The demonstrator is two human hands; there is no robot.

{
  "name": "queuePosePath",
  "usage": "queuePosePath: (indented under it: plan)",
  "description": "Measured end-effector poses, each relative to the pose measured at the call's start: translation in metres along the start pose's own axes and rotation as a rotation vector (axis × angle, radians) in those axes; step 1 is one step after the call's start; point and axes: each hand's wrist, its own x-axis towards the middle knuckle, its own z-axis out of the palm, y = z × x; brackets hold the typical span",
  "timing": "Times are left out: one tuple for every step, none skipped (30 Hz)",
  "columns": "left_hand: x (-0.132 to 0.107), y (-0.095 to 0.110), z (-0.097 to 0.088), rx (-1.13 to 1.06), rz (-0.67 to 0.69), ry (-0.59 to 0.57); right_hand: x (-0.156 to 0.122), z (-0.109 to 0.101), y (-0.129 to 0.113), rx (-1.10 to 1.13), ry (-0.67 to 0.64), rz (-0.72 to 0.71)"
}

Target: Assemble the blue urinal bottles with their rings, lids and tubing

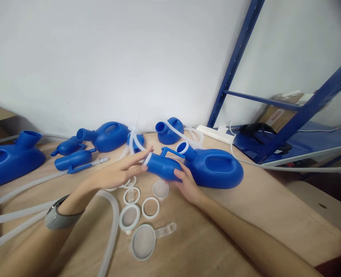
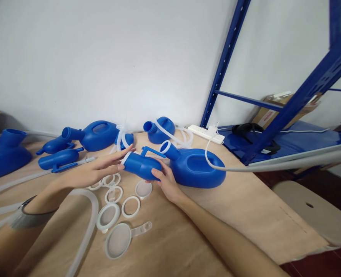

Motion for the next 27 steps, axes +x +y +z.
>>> queuePosePath:
  plan:
    - [-0.001,-0.003,-0.002,0.016,0.022,0.002,0.0,-0.001,0.002,-0.007,0.007,-0.003]
    - [-0.002,-0.006,-0.004,0.018,0.043,0.005,0.001,-0.002,0.003,-0.016,0.013,-0.013]
    - [-0.002,-0.009,-0.004,0.005,0.061,0.008,0.001,-0.004,0.005,-0.024,0.017,-0.023]
    - [-0.002,-0.011,-0.005,-0.016,0.07,0.009,0.002,-0.005,0.007,-0.027,0.017,-0.031]
    - [-0.002,-0.012,-0.005,-0.037,0.066,0.005,0.002,-0.006,0.008,-0.028,0.009,-0.032]
    - [-0.001,-0.013,-0.005,-0.052,0.052,-0.006,0.002,-0.007,0.008,-0.029,-0.004,-0.024]
    - [-0.001,-0.012,-0.004,-0.06,0.035,-0.019,0.001,-0.007,0.007,-0.033,-0.018,-0.016]
    - [0.0,-0.011,-0.004,-0.057,0.027,-0.029,0.001,-0.007,0.007,-0.051,-0.033,-0.014]
    - [0.0,-0.009,-0.003,-0.037,0.037,-0.033,0.0,-0.006,0.005,-0.083,-0.043,-0.023]
    - [0.001,-0.006,-0.003,0.001,0.062,-0.03,-0.001,-0.005,0.003,-0.122,-0.047,-0.039]
    - [0.001,-0.004,-0.003,0.053,0.097,-0.024,-0.002,-0.005,0.002,-0.159,-0.045,-0.058]
    - [0.001,-0.002,-0.003,0.114,0.13,-0.013,-0.002,-0.004,0.0,-0.189,-0.041,-0.077]
    - [0.0,0.0,-0.004,0.175,0.152,-0.006,-0.003,-0.003,-0.002,-0.207,-0.037,-0.094]
    - [0.0,0.001,-0.004,0.223,0.16,-0.003,-0.003,-0.003,-0.003,-0.217,-0.038,-0.108]
    - [0.0,0.002,-0.005,0.253,0.161,-0.003,-0.003,-0.004,-0.004,-0.226,-0.046,-0.125]
    - [0.0,0.003,-0.005,0.267,0.162,-0.001,-0.003,-0.004,-0.004,-0.241,-0.063,-0.142]
    - [-0.001,0.003,-0.005,0.273,0.169,0.004,-0.003,-0.006,-0.005,-0.262,-0.084,-0.159]
    - [-0.001,0.004,-0.006,0.276,0.18,0.012,-0.003,-0.007,-0.005,-0.286,-0.104,-0.173]
    - [-0.001,0.004,-0.006,0.279,0.193,0.02,-0.002,-0.008,-0.005,-0.311,-0.119,-0.181]
    - [-0.001,0.004,-0.005,0.282,0.205,0.027,-0.002,-0.009,-0.004,-0.333,-0.127,-0.183]
    - [-0.001,0.004,-0.005,0.283,0.214,0.03,-0.002,-0.01,-0.004,-0.35,-0.129,-0.179]
    - [-0.001,0.005,-0.005,0.282,0.219,0.03,-0.003,-0.011,-0.003,-0.362,-0.126,-0.172]
    - [-0.001,0.005,-0.005,0.279,0.221,0.028,-0.003,-0.011,-0.003,-0.369,-0.119,-0.167]
    - [-0.001,0.005,-0.004,0.275,0.221,0.028,-0.004,-0.011,-0.003,-0.371,-0.109,-0.163]
    - [-0.001,0.005,-0.003,0.269,0.22,0.03,-0.004,-0.011,-0.003,-0.369,-0.097,-0.162]
    - [-0.001,0.004,-0.002,0.262,0.219,0.034,-0.005,-0.01,-0.004,-0.363,-0.084,-0.163]
    - [-0.002,0.004,-0.001,0.256,0.217,0.038,-0.006,-0.009,-0.005,-0.354,-0.069,-0.164]
